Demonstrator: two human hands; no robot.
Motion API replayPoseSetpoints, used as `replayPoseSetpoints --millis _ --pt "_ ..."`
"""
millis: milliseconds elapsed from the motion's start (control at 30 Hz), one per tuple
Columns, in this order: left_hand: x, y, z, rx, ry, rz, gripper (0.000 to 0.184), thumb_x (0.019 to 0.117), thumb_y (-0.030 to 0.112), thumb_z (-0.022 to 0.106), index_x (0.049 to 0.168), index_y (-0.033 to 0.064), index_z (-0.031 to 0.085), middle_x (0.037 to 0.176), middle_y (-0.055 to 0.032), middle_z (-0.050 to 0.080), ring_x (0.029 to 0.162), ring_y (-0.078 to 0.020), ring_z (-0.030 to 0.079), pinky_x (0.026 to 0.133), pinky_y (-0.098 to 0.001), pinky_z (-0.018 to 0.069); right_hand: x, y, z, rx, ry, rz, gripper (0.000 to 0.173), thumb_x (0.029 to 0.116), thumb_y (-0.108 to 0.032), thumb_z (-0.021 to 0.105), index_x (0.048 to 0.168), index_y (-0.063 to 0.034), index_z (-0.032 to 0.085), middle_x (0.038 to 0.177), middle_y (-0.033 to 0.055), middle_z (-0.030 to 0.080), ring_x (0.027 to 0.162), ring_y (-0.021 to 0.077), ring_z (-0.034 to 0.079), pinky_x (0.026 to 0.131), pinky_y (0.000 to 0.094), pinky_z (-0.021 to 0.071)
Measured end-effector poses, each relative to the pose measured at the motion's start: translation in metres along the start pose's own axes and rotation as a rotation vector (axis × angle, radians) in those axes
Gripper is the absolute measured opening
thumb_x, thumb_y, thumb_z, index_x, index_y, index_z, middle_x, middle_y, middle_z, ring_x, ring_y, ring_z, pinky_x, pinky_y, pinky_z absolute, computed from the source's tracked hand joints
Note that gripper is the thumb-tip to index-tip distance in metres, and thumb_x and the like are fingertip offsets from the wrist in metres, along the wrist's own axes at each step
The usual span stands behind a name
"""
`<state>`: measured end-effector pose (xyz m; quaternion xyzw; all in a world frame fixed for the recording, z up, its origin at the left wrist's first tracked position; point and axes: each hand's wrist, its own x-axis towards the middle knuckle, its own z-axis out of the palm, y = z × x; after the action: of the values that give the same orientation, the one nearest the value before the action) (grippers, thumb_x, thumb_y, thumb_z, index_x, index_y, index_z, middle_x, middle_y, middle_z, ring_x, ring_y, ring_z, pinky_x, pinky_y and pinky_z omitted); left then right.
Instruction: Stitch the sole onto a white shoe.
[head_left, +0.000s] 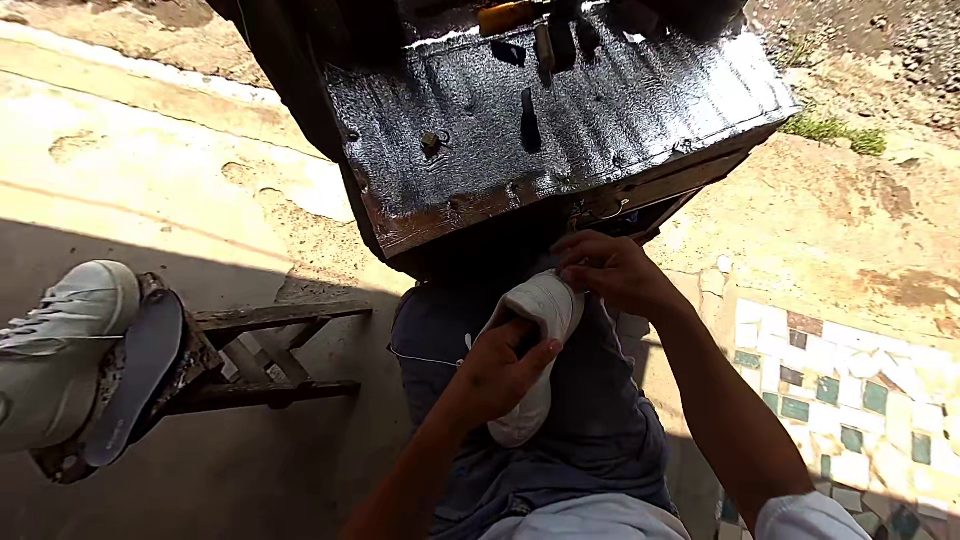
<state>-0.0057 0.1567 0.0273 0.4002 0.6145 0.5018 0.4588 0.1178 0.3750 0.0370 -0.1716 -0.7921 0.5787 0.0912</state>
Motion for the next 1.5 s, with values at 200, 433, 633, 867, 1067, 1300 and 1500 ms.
replayPoseSetpoints --millis 200,433,633,867,1067,1300,1500 --pt "0.0 -0.003 -0.007 -0.15 -0.017 -0.019 0.017 0.099 0.019 0.066 0.108 0.0056 0.07 0.093 0.0001 0.074 0.085 -0.006 0.07 0.079 -0.0245 0.06 -0.024 0.0 0.004 0.306 0.14 -0.158 0.017 0.1033 -0.017 0.053 0.092 -0.0098 0.063 0.102 -0.0003 0.063 0.061 0.0003 0.054 0.05 0.0155 0.048" --pt "0.002 -0.01 -0.016 -0.312 -0.01 -0.047 0.023 0.0905 0.019 0.077 0.11 0.0098 0.07 0.094 0.0019 0.075 0.085 -0.0061 0.071 0.08 -0.0244 0.0603 -0.067 0.052 0.058 0.45 0.56 0.057 0.016 0.0998 -0.01 0.047 0.115 -0.0122 0.054 0.098 -0.0014 0.06 0.069 0.0065 0.058 0.061 0.0239 0.0525" --pt "0.005 -0.015 -0.029 -0.341 -0.056 -0.093 0.027 0.0861 0.024 0.083 0.109 0.0151 0.073 0.093 0.0012 0.075 0.083 -0.0068 0.071 0.078 -0.0256 0.0614 -0.096 0.023 0.066 0.063 0.415 0.117 0.043 0.1102 -0.025 0.043 0.152 -0.0153 0.041 0.09 -0.0016 0.066 0.056 0.0074 0.057 0.05 0.0249 0.0534" --pt "0.009 -0.017 -0.034 -0.345 -0.1 -0.119 0.024 0.0842 0.026 0.085 0.105 0.017 0.075 0.091 0.0013 0.076 0.082 -0.0064 0.072 0.077 -0.025 0.0616 -0.092 0.018 0.08 -0.109 0.512 0.012 0.02 0.1022 -0.014 0.059 0.116 -0.009 0.073 0.092 -0.0018 0.07 0.074 0.0028 0.063 0.066 0.0236 0.0563" --pt "0.008 -0.016 -0.034 -0.327 -0.117 -0.124 0.019 0.0854 0.028 0.084 0.099 0.0176 0.076 0.087 0.0021 0.075 0.076 -0.0051 0.071 0.072 -0.0237 0.0611 -0.088 0.017 0.082 -0.139 0.512 0.004 0.021 0.0996 -0.013 0.061 0.115 -0.0105 0.075 0.094 -0.0011 0.071 0.076 0.0048 0.064 0.066 0.0259 0.057" --pt "0.008 -0.017 -0.033 -0.333 -0.129 -0.109 0.02 0.0866 0.027 0.083 0.102 0.0169 0.075 0.088 0.0022 0.075 0.076 -0.0048 0.07 0.071 -0.0225 0.0604 -0.086 0.006 0.072 -0.234 0.449 0.056 0.021 0.1012 -0.017 0.06 0.114 -0.0136 0.076 0.095 -0.002 0.072 0.074 0.0058 0.065 0.064 0.0277 0.0564" --pt "0.01 -0.019 -0.033 -0.322 -0.189 -0.044 0.015 0.0916 0.025 0.078 0.105 0.0182 0.075 0.09 0.0049 0.075 0.079 -0.0027 0.07 0.075 -0.0218 0.0606 -0.063 -0.021 0.013 -0.551 0.001 -0.025 0.02 0.1004 -0.021 0.055 0.106 -0.0172 0.075 0.078 -0.0009 0.067 0.066 0.0146 0.064 0.055 0.0378 0.0519"
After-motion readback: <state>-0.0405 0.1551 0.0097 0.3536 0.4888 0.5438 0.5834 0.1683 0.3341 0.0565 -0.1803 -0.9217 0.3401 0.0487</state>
